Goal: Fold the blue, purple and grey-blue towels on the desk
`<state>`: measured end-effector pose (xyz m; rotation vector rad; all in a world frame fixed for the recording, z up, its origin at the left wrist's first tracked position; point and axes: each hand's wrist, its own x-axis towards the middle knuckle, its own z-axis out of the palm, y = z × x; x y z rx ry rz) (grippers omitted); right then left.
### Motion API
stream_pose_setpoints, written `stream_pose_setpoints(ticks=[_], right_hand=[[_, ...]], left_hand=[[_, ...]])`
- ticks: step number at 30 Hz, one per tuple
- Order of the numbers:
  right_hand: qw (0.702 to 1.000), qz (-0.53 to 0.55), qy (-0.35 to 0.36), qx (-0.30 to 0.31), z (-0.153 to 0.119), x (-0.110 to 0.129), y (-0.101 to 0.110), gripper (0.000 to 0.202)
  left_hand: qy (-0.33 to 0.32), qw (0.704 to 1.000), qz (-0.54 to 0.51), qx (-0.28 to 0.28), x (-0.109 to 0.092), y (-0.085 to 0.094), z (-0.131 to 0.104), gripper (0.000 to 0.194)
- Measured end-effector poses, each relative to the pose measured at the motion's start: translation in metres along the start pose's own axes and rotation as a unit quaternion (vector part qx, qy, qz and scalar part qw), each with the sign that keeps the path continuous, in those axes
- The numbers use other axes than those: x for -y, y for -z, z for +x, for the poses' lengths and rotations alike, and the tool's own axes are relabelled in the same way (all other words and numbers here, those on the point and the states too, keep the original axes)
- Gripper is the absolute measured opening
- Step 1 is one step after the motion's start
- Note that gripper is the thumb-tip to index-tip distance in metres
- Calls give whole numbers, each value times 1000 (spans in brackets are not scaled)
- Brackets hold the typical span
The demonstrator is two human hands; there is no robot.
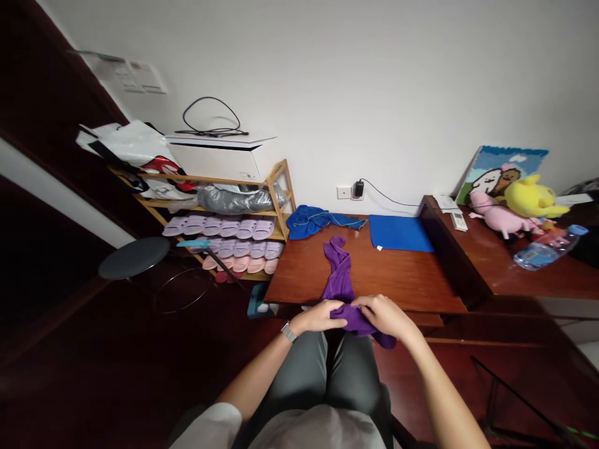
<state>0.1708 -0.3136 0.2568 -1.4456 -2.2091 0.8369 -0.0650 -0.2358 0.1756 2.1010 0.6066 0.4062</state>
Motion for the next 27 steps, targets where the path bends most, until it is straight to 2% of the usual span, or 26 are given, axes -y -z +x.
stream_pose_setpoints(ticks=[2, 5, 9, 12, 15, 18, 21, 24, 27], right_hand=[[1000, 6, 8, -15, -5, 9, 6, 37], [998, 28, 34, -33, -9, 25, 17, 34], [995, 31, 67, -66, -11, 34, 38, 32], [992, 10, 60, -115, -8, 31, 53, 28], [985, 0, 63, -163, 2, 33, 56, 19], [983, 34, 72, -167, 17, 43, 51, 36], [984, 74, 49, -152, 28, 52, 48, 48], [991, 76, 35, -109, 30, 57, 51, 42], [994, 53, 71, -61, 26, 62, 58, 36]], left_hand=[[3, 999, 10, -41, -7, 7, -7, 27], [-25, 995, 18, -91, -27, 30, -18, 22], [-52, 992, -43, -109, -46, 61, -24, 30], [-31, 987, -39, -152, -52, 74, -16, 23], [-32, 981, 19, -191, -70, 76, 1, 18], [-45, 982, 51, -176, -98, 74, 21, 11], [-40, 984, 46, -167, -117, 75, 32, 14], [-45, 990, 3, -134, -113, 79, 29, 25], [-56, 993, -83, -65, -88, 77, 19, 36]])
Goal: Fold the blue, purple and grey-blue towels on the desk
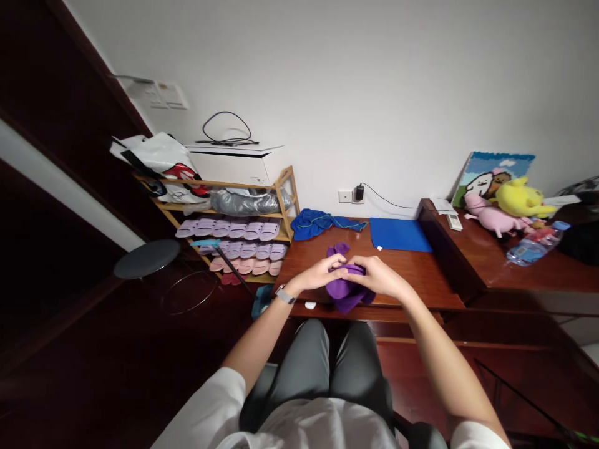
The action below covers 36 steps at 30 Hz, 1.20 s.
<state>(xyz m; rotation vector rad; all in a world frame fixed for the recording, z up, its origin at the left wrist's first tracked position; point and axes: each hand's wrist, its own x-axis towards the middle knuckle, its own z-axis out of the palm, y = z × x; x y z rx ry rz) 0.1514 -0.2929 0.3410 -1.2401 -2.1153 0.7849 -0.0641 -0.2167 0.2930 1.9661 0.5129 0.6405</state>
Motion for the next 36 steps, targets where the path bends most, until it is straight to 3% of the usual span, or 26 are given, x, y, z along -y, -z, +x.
stream_pose_setpoints(ticks=[3, 5, 8, 11, 14, 18, 22, 25, 29, 32, 36], right_hand=[[999, -9, 41, -29, -7, 7, 6, 33], [995, -18, 55, -77, -12, 10, 10, 30], [988, -33, 66, -137, -22, 11, 21, 26], [979, -54, 57, -187, -32, 11, 35, 24], [970, -70, 28, -231, -38, 8, 48, 20], [958, -51, -18, -281, -42, -4, 62, 17], [941, -62, -65, -326, -43, -16, 69, 21], [952, -48, -53, -299, -49, -20, 68, 23], [962, 3, -31, -272, -71, -26, 62, 25], [948, 15, -36, -317, -93, -36, 57, 26], [919, -34, -62, -388, -119, -50, 49, 20]], left_hand=[[30, 997, -55, 54, 31, -6, -17, 53], [58, 994, -60, 64, 52, -13, -28, 51], [80, 996, -31, 7, 75, -23, -39, 40], [69, 997, 0, -44, 83, -27, -43, 36], [49, 994, -12, -100, 72, -25, -40, 35], [10, 974, 21, -223, 38, -8, -32, 35], [-16, 960, 72, -269, 8, 16, -30, 39], [-5, 971, 116, -209, 3, 29, -37, 45], [80, 980, 181, -3, 33, 28, -61, 55], [131, 967, 194, 100, 73, 7, -91, 59], [155, 970, 142, 126, 114, -29, -136, 57]])
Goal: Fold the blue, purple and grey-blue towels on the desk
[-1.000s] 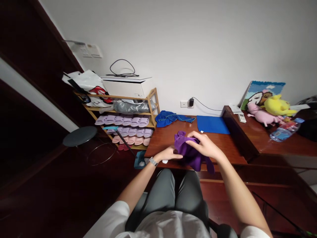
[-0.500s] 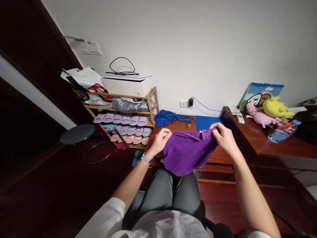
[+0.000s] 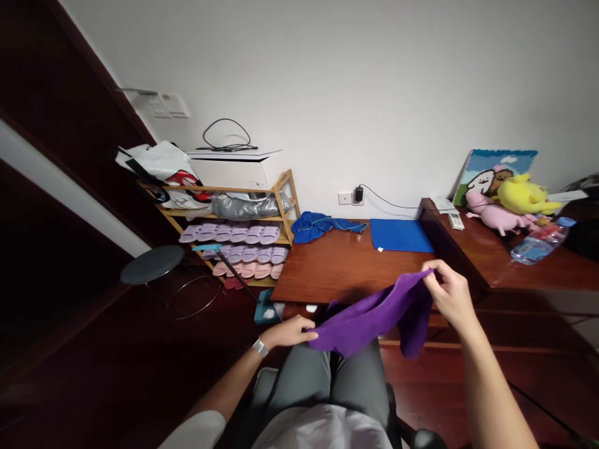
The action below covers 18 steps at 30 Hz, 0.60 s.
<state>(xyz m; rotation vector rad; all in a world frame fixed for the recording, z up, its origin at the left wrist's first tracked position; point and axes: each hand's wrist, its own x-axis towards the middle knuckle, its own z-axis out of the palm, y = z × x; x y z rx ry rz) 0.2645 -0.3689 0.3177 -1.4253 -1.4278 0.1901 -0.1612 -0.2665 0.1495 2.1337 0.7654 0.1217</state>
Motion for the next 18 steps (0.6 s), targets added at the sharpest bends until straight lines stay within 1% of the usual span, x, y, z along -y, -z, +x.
stream_pose_setpoints(ticks=[2, 4, 5, 7, 9, 10, 11, 12, 14, 15, 16, 17, 18], right_hand=[[999, -22, 17, -43, -8, -5, 6, 18], [995, -38, 40, -84, -12, -9, 13, 17], [992, -48, 48, -106, -14, -11, 17, 17], [985, -73, 56, -149, -16, -16, 26, 16], [976, -99, 51, -189, -19, -22, 34, 16], [972, -111, 40, -202, -20, -27, 36, 17], [970, -123, 21, -211, -23, -31, 37, 17], [967, -134, -3, -217, -26, -36, 38, 17], [962, -149, -66, -217, -33, -45, 36, 17], [961, -150, -98, -209, -38, -49, 35, 18], [961, -146, -129, -197, -42, -53, 34, 20], [961, -140, -157, -182, -47, -56, 34, 22], [960, -133, -182, -168, -51, -59, 34, 23]], left_hand=[[14, 999, -25, -19, 7, -18, -10, 48], [28, 998, -39, -46, 8, -27, -16, 43], [35, 996, -44, -65, 7, -29, -18, 42], [54, 990, -51, -120, 3, -28, -21, 46], [77, 980, -49, -176, 2, -28, -24, 50], [87, 978, -39, -185, 4, -29, -26, 50], [95, 980, -21, -173, 7, -33, -29, 50], [100, 985, 0, -139, 12, -38, -32, 49], [106, 993, 40, -35, 25, -53, -43, 48], [105, 993, 50, 3, 32, -61, -49, 46], [103, 993, 53, 18, 40, -67, -55, 43], [102, 994, 48, 6, 46, -72, -61, 38], [103, 994, 37, -29, 51, -73, -67, 35]])
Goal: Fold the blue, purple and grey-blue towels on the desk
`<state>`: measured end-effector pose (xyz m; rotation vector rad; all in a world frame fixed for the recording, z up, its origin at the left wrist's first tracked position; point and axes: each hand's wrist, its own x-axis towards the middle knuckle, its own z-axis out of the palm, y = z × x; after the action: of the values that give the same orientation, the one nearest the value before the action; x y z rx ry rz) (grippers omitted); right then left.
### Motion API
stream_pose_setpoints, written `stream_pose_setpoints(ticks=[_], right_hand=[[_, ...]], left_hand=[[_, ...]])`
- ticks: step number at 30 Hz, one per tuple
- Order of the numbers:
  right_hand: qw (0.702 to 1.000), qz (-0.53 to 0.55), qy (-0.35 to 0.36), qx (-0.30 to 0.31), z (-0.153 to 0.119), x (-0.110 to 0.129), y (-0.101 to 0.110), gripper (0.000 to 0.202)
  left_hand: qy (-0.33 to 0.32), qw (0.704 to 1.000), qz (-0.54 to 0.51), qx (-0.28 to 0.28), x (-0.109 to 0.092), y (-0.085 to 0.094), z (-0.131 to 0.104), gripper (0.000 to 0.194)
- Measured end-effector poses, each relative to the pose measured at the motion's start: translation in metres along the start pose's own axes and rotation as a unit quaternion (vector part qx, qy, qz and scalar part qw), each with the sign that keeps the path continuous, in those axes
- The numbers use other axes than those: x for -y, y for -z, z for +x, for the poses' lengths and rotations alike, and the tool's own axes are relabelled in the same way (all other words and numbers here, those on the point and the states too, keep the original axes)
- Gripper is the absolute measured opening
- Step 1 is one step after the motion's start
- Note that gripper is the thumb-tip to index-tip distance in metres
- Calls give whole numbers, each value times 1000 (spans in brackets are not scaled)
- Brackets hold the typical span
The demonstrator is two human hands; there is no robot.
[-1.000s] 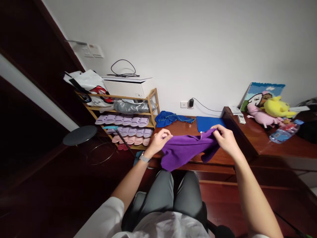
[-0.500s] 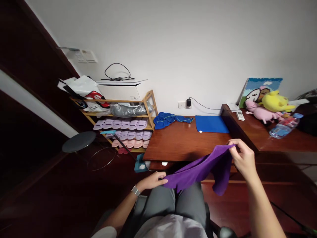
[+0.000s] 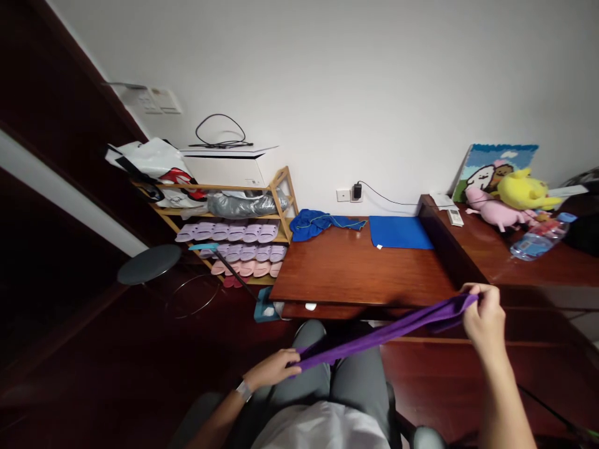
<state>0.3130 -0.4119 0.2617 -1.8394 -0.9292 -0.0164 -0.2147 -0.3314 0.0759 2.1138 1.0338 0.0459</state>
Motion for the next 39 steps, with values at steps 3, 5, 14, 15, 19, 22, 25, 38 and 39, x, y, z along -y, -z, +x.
stream_pose_setpoints(ticks=[3, 5, 14, 15, 19, 22, 25, 38, 39], right_hand=[[999, 17, -41, 16, -3, -10, 6, 23], [998, 48, -43, 7, -1, -10, 13, 23], [997, 74, 8, 29, 30, 6, 14, 37], [998, 65, 12, 12, 38, 4, 9, 36], [1000, 15, 19, 8, 76, -19, -32, 39], [998, -29, 1, 59, 104, -46, -84, 41], [991, -56, -29, 116, 125, -80, -141, 39], [960, -185, -140, 159, 184, -188, -289, 40], [959, -189, -143, 157, 187, -192, -297, 42]], left_hand=[[45, 988, -53, -135, 8, 15, -9, 36], [78, 969, -69, -223, 6, 38, -10, 37], [34, 879, 63, -471, -22, 193, 10, 37], [24, 882, 78, -463, -22, 213, 15, 37], [2, 919, 95, -382, -6, 273, 59, 37], [-25, 950, 74, -303, 22, 288, 110, 38], [-10, 961, 81, -265, 51, 279, 161, 36], [116, 928, 210, -284, 130, 255, 305, 28], [120, 927, 210, -286, 136, 254, 312, 28]])
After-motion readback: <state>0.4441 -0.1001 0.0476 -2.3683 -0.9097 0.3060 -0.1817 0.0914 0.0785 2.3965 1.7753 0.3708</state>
